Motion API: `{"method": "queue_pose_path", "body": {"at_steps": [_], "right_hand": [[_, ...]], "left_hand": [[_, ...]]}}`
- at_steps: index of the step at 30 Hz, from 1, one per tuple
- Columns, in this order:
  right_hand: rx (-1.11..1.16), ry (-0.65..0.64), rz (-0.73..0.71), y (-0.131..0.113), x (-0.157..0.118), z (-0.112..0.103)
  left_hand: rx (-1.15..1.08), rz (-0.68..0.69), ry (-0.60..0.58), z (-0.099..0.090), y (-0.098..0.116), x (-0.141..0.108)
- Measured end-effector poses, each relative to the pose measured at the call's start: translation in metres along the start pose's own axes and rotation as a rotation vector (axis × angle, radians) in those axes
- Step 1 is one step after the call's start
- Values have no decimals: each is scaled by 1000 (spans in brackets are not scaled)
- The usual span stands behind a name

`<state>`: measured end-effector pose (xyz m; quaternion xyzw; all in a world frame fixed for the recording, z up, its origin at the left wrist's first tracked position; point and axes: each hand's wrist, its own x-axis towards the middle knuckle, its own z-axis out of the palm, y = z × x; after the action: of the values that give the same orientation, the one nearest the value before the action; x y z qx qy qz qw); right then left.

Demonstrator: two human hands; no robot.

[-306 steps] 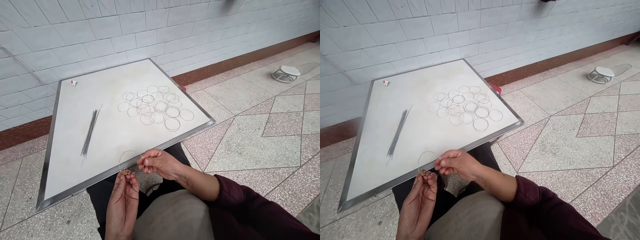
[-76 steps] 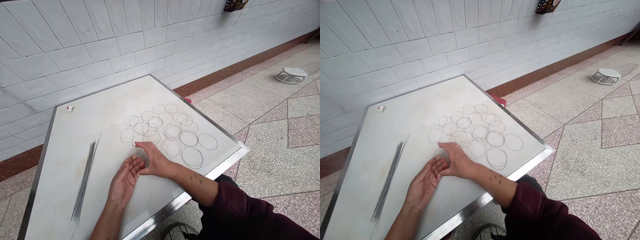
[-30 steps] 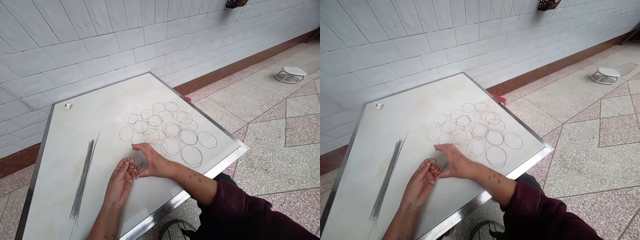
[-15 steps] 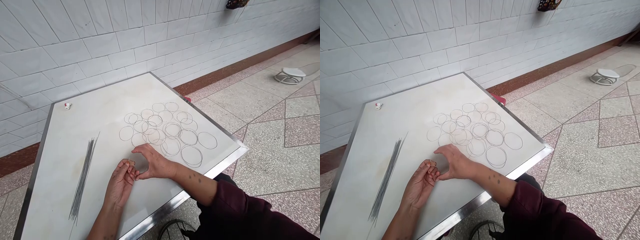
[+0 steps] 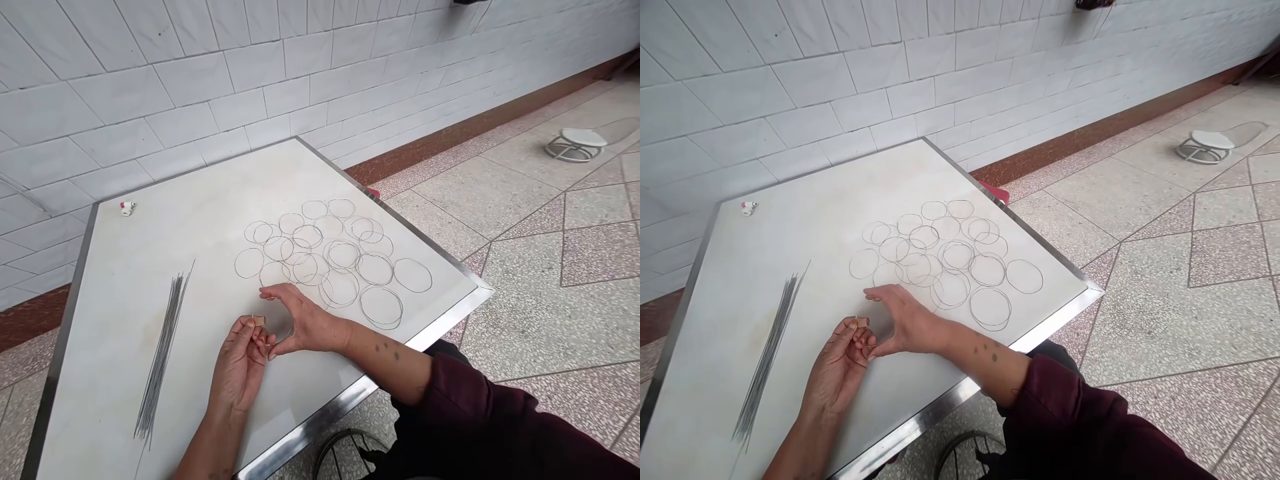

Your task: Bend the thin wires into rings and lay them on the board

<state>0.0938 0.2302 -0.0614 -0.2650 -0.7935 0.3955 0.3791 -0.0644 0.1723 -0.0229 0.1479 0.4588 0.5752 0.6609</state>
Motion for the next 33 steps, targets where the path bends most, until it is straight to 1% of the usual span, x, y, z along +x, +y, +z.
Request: {"method": "queue_pose_path", "body": {"at_steps": [6, 10, 13, 15, 16, 18, 20, 22, 27, 33], "right_hand": [[-47, -7, 36, 1, 0, 3], [-133, 34, -42, 3, -1, 6], [-201, 49, -78, 6, -1, 7], [-240, 38, -71, 6, -1, 8], [-260, 33, -63, 6, -1, 8], [-298, 29, -44, 5, -2, 9], [-330, 33, -21, 5, -2, 9], [-350, 42, 2, 4, -3, 10], [-363, 87, 15, 4, -3, 9], [-382, 129, 5, 3, -3, 6]], "left_hand": [[19, 33, 4, 2, 0, -1], [58, 65, 12, 0, -2, 1], [145, 93, 6, -5, -2, 3], [274, 109, -3, -9, 1, 5], [374, 125, -3, -12, 4, 7], [684, 199, 15, -17, 10, 11], [1099, 339, 56, -20, 17, 15], [1298, 435, 106, -22, 22, 21], [1520, 570, 198, -21, 27, 33], [1642, 642, 256, -17, 26, 44]]}}
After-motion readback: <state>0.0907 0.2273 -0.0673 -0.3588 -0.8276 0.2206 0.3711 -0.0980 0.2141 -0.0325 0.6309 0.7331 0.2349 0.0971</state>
